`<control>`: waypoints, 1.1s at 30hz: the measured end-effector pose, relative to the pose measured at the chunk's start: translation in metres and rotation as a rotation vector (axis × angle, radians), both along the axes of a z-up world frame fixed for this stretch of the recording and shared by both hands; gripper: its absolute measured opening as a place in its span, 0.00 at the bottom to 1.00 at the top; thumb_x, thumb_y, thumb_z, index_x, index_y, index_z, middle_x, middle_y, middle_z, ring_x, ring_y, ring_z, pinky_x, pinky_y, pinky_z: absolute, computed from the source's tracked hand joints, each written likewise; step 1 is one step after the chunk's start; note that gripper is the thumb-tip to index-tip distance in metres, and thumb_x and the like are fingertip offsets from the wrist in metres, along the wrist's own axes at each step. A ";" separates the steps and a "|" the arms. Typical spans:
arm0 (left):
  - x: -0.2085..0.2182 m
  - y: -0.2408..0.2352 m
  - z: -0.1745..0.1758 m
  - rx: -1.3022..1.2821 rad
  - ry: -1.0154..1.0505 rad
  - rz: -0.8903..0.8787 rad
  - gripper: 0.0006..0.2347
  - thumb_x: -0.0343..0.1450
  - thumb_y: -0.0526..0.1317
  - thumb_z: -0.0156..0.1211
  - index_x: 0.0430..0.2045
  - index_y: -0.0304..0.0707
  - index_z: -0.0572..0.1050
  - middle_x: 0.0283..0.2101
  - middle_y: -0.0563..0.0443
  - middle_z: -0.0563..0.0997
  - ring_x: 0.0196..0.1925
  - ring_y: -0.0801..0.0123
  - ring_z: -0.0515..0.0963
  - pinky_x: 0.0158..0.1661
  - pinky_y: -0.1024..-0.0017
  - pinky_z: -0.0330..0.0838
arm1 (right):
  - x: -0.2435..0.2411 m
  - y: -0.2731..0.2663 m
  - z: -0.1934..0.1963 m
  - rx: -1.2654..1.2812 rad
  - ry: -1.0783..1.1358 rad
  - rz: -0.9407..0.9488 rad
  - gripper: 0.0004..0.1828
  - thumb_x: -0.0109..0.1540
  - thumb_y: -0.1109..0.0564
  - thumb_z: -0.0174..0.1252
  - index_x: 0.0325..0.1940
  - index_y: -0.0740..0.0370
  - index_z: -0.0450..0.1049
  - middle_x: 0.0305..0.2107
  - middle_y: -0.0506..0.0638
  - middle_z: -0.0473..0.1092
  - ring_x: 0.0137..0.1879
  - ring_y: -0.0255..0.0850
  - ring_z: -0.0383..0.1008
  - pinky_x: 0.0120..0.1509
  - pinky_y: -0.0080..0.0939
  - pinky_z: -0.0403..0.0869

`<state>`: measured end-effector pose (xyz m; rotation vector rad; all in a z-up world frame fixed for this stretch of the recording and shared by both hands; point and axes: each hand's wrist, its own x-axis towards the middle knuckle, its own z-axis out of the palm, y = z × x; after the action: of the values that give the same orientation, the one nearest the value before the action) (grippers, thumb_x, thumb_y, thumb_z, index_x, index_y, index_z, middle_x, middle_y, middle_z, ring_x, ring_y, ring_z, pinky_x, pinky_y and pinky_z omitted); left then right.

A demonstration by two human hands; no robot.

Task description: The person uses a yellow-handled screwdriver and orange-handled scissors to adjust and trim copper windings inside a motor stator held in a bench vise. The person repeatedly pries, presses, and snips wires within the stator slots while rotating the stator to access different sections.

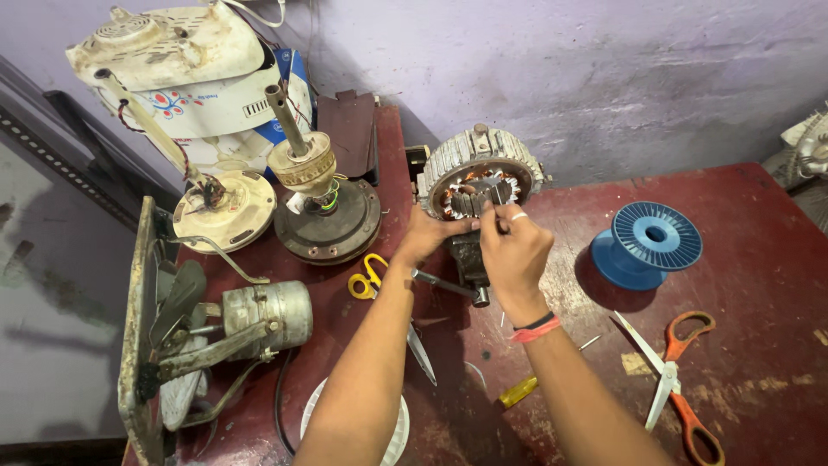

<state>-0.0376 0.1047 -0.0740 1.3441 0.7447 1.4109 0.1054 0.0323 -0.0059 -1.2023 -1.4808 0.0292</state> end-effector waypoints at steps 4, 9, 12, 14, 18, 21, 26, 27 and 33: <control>-0.001 0.002 0.000 0.020 -0.023 0.018 0.25 0.57 0.30 0.77 0.49 0.35 0.76 0.49 0.55 0.82 0.51 0.73 0.79 0.55 0.71 0.75 | -0.004 0.013 0.006 -0.098 -0.060 -0.013 0.10 0.63 0.56 0.66 0.34 0.68 0.82 0.15 0.57 0.72 0.18 0.46 0.72 0.24 0.45 0.65; -0.007 0.004 -0.003 -0.002 -0.016 -0.053 0.24 0.59 0.30 0.77 0.50 0.33 0.77 0.49 0.53 0.82 0.52 0.71 0.80 0.55 0.69 0.75 | -0.006 0.016 0.008 -0.156 -0.021 -0.028 0.11 0.63 0.55 0.66 0.37 0.67 0.82 0.18 0.58 0.74 0.21 0.46 0.75 0.27 0.45 0.68; -0.010 0.009 -0.004 -0.087 0.028 -0.054 0.26 0.56 0.31 0.78 0.50 0.33 0.77 0.48 0.53 0.83 0.49 0.71 0.81 0.53 0.69 0.76 | -0.006 0.016 0.010 -0.178 0.023 -0.022 0.12 0.63 0.54 0.67 0.38 0.68 0.82 0.22 0.59 0.76 0.24 0.47 0.78 0.30 0.44 0.71; -0.010 0.012 -0.007 -0.118 0.057 -0.060 0.26 0.56 0.32 0.79 0.50 0.32 0.78 0.48 0.52 0.84 0.49 0.70 0.81 0.53 0.68 0.76 | -0.002 0.013 0.011 -0.201 0.033 -0.003 0.13 0.62 0.54 0.68 0.40 0.69 0.82 0.23 0.60 0.77 0.26 0.47 0.80 0.31 0.43 0.73; -0.011 0.014 -0.010 -0.136 0.079 -0.056 0.27 0.56 0.33 0.79 0.51 0.33 0.77 0.48 0.52 0.84 0.50 0.70 0.81 0.54 0.69 0.75 | 0.007 -0.002 0.011 -0.231 -0.003 0.018 0.13 0.60 0.55 0.66 0.43 0.68 0.82 0.25 0.60 0.78 0.29 0.46 0.81 0.33 0.42 0.75; -0.010 0.016 -0.011 -0.101 0.165 -0.026 0.29 0.56 0.35 0.80 0.53 0.33 0.76 0.49 0.51 0.83 0.51 0.69 0.81 0.55 0.69 0.75 | 0.013 -0.019 0.006 -0.216 -0.018 0.010 0.11 0.61 0.57 0.66 0.42 0.69 0.82 0.27 0.59 0.78 0.30 0.44 0.82 0.37 0.40 0.76; -0.007 0.014 -0.011 -0.103 0.033 -0.086 0.31 0.56 0.34 0.79 0.56 0.32 0.73 0.52 0.51 0.81 0.54 0.68 0.79 0.57 0.68 0.74 | 0.013 -0.025 -0.003 -0.215 0.116 0.014 0.08 0.63 0.59 0.65 0.40 0.70 0.81 0.25 0.57 0.78 0.28 0.38 0.80 0.34 0.37 0.74; -0.007 0.014 -0.010 -0.107 0.019 -0.089 0.32 0.56 0.34 0.79 0.56 0.32 0.73 0.53 0.51 0.81 0.55 0.68 0.79 0.58 0.68 0.74 | 0.012 -0.023 -0.003 -0.192 0.125 0.006 0.08 0.63 0.60 0.65 0.39 0.70 0.81 0.24 0.57 0.78 0.27 0.37 0.80 0.33 0.37 0.74; -0.007 0.013 -0.007 -0.124 0.073 -0.061 0.31 0.56 0.34 0.79 0.55 0.32 0.74 0.52 0.50 0.82 0.54 0.68 0.80 0.57 0.68 0.74 | 0.009 -0.014 -0.002 -0.171 0.143 -0.013 0.10 0.63 0.60 0.66 0.32 0.71 0.78 0.20 0.56 0.76 0.23 0.36 0.76 0.29 0.37 0.70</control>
<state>-0.0443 0.1176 -0.0812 1.3158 0.8191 1.2531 0.1144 0.0185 -0.0077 -1.3188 -1.3664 0.2329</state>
